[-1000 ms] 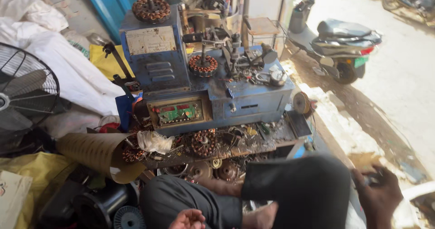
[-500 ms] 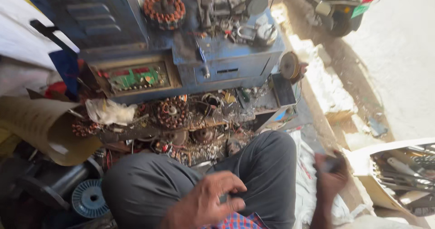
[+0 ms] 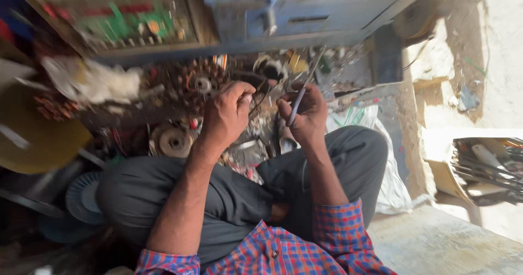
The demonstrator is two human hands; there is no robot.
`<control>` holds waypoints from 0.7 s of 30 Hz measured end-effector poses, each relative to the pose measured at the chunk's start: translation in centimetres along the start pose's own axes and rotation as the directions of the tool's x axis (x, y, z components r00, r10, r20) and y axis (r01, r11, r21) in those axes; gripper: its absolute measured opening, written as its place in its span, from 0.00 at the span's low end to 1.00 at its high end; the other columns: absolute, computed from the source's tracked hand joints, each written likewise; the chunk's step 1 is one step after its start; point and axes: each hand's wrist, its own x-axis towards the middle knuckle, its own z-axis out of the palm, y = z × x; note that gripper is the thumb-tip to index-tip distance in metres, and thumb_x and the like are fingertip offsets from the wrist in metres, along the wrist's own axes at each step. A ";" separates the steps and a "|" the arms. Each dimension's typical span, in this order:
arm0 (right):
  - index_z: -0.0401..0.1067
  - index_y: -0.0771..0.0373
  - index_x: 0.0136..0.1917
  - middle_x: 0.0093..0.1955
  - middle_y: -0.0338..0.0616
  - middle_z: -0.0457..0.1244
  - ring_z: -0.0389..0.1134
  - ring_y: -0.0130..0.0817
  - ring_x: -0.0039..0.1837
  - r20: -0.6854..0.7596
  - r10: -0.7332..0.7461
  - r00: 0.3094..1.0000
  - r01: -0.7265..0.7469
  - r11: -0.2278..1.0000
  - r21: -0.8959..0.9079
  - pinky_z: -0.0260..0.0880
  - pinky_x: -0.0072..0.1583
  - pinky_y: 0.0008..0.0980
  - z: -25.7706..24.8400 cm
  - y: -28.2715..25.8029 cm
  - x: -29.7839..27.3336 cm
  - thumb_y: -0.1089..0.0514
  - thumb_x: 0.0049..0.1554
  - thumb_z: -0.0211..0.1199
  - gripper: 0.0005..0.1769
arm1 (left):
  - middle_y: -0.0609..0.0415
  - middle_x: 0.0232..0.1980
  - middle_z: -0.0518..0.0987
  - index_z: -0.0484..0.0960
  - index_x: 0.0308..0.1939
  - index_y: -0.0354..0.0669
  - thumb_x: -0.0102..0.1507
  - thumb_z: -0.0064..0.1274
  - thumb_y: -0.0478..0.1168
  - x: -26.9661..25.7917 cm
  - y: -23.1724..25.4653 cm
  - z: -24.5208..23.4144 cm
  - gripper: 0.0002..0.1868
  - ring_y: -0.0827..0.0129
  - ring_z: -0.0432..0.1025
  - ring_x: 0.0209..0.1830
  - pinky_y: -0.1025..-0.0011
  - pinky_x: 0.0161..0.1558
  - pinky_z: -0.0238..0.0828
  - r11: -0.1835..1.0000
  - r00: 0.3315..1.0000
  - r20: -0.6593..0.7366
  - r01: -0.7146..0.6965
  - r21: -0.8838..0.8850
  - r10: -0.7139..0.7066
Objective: The person strips insulation from several wires using a pair of scissors while working on fan motor stators.
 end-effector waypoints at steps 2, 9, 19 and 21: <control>0.64 0.66 0.61 0.46 0.43 0.68 0.72 0.27 0.46 -0.054 0.133 0.990 -0.136 0.990 -0.047 0.77 0.45 0.27 -0.9 2.2 -0.4 0.57 0.53 0.76 0.28 | 0.45 0.44 0.84 0.81 0.47 0.37 0.65 0.57 0.32 -0.7 -0.7 0.4 0.07 0.55 0.80 0.43 0.62 0.43 0.76 0.996 0.994 0.053 0.093 -0.008 -0.093; 0.65 0.68 0.61 0.46 0.47 0.69 0.72 0.30 0.44 0.008 0.206 0.978 -0.206 0.978 -0.014 0.76 0.45 0.29 -0.9 2.3 1.0 0.60 0.55 0.78 0.28 | 0.50 0.34 0.85 0.83 0.37 0.40 0.57 0.64 0.42 -0.6 -1.5 -0.6 0.10 0.58 0.81 0.35 0.62 0.39 0.75 0.936 0.879 0.338 0.352 0.017 -0.337; 0.65 0.68 0.63 0.45 0.46 0.70 0.72 0.30 0.41 0.139 0.323 0.936 -0.334 0.940 0.064 0.73 0.43 0.25 -0.1 2.5 -0.3 0.54 0.52 0.78 0.33 | 0.48 0.31 0.84 0.83 0.34 0.37 0.58 0.63 0.39 -1.1 -1.6 1.6 0.08 0.61 0.80 0.30 0.65 0.35 0.75 0.925 0.826 0.442 0.380 0.023 -0.350; 0.65 0.67 0.63 0.45 0.46 0.70 0.71 0.29 0.39 0.144 0.338 0.930 -0.355 0.927 0.122 0.72 0.42 0.24 -0.3 2.5 -0.5 0.53 0.52 0.78 0.33 | 0.49 0.31 0.84 0.82 0.35 0.36 0.61 0.61 0.39 -1.4 -1.5 1.4 0.08 0.65 0.80 0.30 0.67 0.34 0.75 0.923 0.850 0.440 0.370 -0.106 -0.290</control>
